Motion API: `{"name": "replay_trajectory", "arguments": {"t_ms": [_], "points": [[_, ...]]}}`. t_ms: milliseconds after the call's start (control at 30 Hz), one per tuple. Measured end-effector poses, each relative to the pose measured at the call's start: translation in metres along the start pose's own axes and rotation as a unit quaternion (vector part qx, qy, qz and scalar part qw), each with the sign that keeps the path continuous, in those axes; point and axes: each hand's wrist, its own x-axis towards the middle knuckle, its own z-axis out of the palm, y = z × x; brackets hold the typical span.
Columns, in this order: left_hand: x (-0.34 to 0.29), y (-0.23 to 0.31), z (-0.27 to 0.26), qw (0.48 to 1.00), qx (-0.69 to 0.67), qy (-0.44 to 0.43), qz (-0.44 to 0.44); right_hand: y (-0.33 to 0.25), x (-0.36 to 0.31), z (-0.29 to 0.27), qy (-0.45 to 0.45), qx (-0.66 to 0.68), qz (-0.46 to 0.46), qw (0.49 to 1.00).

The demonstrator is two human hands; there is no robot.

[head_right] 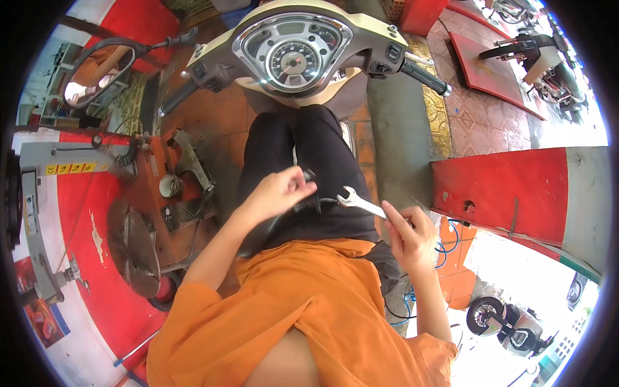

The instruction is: The person uses a wrench to unscrew and remove the mirrors from the handlebars. They then detach the front plastic shroud from the steering assembly by hand.

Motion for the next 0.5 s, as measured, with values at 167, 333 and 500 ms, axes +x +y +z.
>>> {"name": "replay_trajectory", "arguments": {"t_ms": [167,333,500], "points": [[-0.005,-0.006,0.026,0.981,0.153,0.054,0.106,0.02,0.027,0.01,0.045,0.041,-0.021,0.998],[-0.012,0.012,-0.004,0.988,0.14,0.043,0.049,0.069,0.088,0.005,0.064,0.348,0.216,0.91],[0.009,0.045,-0.065,0.955,0.11,0.232,0.148,0.125,0.199,-0.015,0.083,0.264,0.171,0.946]]}}
